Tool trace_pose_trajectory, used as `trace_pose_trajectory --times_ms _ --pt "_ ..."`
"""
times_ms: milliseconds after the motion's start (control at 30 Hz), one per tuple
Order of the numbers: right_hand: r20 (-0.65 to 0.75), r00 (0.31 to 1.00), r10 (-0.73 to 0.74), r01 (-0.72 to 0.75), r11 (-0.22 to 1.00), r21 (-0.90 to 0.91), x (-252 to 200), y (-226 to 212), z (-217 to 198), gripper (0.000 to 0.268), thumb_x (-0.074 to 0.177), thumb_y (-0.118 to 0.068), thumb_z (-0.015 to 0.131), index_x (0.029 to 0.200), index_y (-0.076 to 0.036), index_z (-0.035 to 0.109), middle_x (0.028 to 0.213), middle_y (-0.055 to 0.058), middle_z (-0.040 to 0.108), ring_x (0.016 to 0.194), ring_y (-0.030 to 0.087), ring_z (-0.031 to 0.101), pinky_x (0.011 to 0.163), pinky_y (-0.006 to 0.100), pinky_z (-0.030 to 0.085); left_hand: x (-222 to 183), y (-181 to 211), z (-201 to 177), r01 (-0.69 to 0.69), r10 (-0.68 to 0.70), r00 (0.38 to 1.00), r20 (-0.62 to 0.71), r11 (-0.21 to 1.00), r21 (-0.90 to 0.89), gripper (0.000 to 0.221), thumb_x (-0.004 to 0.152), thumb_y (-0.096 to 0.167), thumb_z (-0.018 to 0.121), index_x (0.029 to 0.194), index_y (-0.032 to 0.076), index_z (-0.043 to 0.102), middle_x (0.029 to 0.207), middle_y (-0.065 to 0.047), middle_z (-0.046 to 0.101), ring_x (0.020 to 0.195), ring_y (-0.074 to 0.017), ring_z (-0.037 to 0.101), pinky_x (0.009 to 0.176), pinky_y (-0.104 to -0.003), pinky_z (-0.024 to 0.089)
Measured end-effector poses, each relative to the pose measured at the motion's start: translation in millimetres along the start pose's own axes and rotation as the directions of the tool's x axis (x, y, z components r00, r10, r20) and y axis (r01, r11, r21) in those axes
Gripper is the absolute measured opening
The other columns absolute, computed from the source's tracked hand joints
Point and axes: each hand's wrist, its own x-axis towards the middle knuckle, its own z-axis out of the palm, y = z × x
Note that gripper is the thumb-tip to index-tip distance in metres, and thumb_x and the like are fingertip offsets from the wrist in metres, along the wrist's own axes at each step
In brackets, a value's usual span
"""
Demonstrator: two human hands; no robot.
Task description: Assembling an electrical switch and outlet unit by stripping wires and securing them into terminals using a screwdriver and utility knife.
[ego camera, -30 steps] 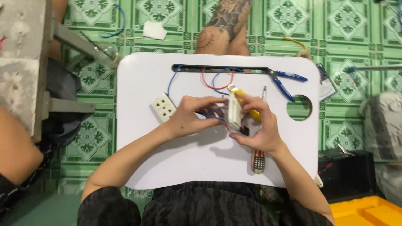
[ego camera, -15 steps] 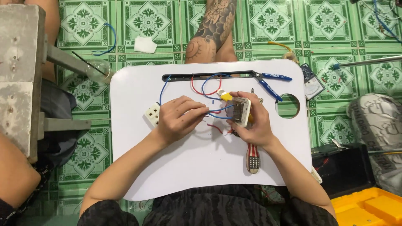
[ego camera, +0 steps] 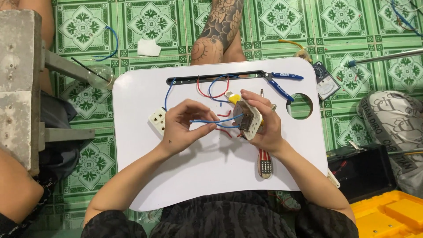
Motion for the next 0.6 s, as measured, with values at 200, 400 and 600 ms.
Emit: trace_pose_trajectory --times_ms 200,400,600 --pt "-0.026 0.999 -0.045 0.049 0.987 0.15 -6.7 7.3 8.0 0.062 0.079 -0.004 0.087 0.129 0.005 0.05 0.132 0.03 0.06 0.128 0.053 0.058 0.108 0.063 0.049 2.1 -1.1 4.0 -0.057 0.051 0.994 0.092 0.996 0.07 0.02 0.078 -0.003 0.086 0.094 0.002 0.074 0.086 -0.011 0.077 0.087 -0.0232 0.078 0.074 -0.032 0.064" --pt "0.005 0.998 -0.062 0.059 0.971 0.231 -14.0 7.5 15.7 0.059 0.077 -0.005 0.088 0.123 0.013 0.054 0.128 0.036 0.063 0.122 0.055 0.062 0.102 0.065 0.051 5.9 3.4 11.6 -0.35 0.299 0.932 0.204 0.89 0.294 0.037 0.078 0.012 0.09 0.112 0.005 0.076 0.112 -0.013 0.075 0.103 -0.0306 0.072 0.083 -0.04 0.063" --pt "0.072 0.995 -0.064 0.046 0.972 0.231 -11.4 -2.5 18.2 0.064 0.08 0.0 0.085 0.134 0.009 0.051 0.136 0.033 0.06 0.127 0.052 0.06 0.106 0.063 0.049 7.2 0.5 10.2 -0.473 0.371 0.874 0.315 0.798 0.373 0.03 0.09 0.015 0.079 0.117 0.004 0.074 0.112 -0.013 0.074 0.104 -0.0341 0.071 0.087 -0.043 0.061"
